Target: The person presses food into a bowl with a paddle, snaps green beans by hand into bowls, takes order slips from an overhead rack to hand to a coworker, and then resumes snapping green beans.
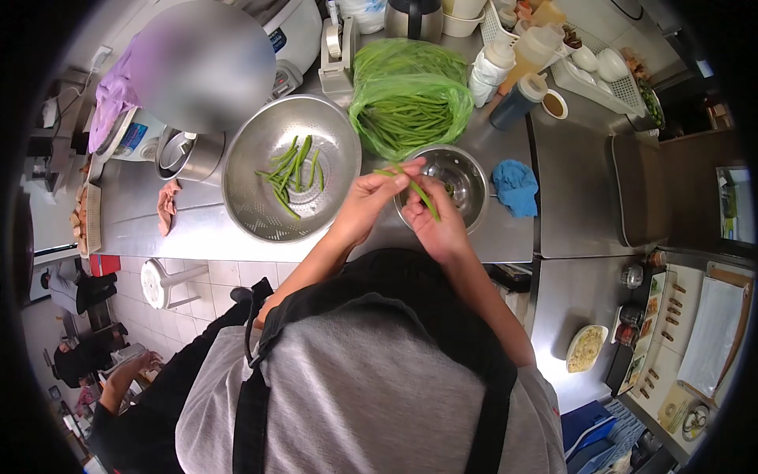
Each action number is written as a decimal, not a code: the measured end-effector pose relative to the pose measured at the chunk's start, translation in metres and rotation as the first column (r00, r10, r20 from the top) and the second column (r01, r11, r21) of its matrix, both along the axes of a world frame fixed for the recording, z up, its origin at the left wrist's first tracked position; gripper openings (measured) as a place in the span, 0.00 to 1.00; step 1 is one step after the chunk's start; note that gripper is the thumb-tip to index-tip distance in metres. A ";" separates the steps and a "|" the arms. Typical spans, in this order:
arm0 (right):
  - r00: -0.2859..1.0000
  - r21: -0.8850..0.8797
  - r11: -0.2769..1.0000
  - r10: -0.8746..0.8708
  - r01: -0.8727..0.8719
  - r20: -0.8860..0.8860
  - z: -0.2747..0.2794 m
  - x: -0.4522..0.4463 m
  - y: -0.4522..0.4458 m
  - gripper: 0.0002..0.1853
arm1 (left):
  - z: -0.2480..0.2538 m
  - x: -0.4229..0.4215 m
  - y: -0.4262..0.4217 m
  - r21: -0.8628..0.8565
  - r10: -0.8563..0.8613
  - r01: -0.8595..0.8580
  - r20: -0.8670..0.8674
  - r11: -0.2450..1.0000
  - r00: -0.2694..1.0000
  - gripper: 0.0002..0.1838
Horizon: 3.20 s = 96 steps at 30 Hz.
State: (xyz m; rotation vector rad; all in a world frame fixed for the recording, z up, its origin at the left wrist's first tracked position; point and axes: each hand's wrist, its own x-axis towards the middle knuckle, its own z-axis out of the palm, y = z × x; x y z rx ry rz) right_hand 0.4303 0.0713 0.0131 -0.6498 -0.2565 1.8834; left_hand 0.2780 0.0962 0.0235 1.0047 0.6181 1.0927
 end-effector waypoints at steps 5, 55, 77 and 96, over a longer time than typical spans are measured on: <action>0.828 0.209 0.976 -0.072 -0.056 0.557 0.002 0.032 0.014 0.08 | 0.019 -0.065 0.014 -0.137 0.248 -0.292 -0.272 0.946 0.930 0.11; 0.869 0.131 0.979 0.071 -0.154 0.490 0.046 0.052 0.018 0.18 | 0.036 0.035 0.011 0.691 0.554 -0.076 -0.503 0.719 0.664 0.11; 0.477 0.013 0.842 0.293 -0.540 0.829 0.029 0.045 -0.007 0.20 | -0.002 0.015 0.016 -0.426 0.179 -0.142 0.048 0.894 0.983 0.13; 0.075 0.007 0.945 0.019 -0.328 0.997 0.029 0.068 0.027 0.11 | -0.022 0.016 0.099 0.684 0.656 0.231 -0.730 0.692 0.193 0.10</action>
